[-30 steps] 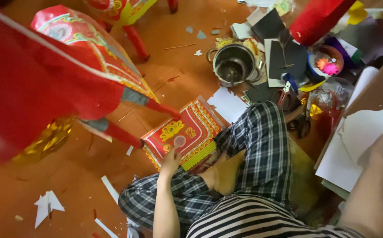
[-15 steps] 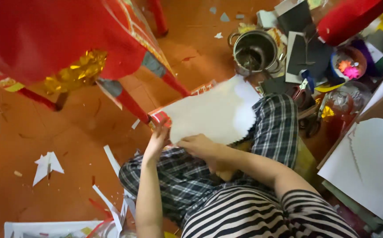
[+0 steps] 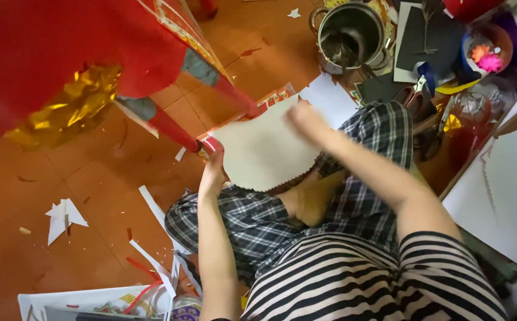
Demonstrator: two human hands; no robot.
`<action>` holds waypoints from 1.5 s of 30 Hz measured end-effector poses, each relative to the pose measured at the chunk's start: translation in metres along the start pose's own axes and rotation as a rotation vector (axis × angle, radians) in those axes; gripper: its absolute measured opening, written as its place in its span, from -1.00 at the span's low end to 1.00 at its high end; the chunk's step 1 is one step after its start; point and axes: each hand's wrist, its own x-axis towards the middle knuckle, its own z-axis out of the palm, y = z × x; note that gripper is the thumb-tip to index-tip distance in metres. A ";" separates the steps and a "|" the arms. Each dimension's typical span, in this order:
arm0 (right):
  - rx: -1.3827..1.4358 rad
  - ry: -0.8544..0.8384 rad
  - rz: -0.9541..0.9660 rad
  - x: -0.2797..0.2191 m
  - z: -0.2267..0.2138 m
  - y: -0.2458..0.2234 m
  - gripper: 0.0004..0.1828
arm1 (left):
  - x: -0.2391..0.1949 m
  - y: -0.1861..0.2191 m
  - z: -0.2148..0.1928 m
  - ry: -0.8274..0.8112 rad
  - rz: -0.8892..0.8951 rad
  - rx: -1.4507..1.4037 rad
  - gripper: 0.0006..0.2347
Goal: Decorating red paper horse figures with colorful paper panels and glue
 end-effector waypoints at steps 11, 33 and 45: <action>-0.887 0.301 0.499 -0.024 -0.174 0.125 -0.79 | -0.019 0.008 0.016 0.010 0.076 0.267 -0.42; -0.628 0.163 0.601 -0.022 -0.181 0.091 -0.73 | -0.002 -0.006 0.007 -0.051 0.134 0.319 -0.29; 0.027 0.204 0.631 -0.107 -0.180 0.080 -0.57 | 0.024 -0.038 -0.003 0.111 0.319 0.396 -0.13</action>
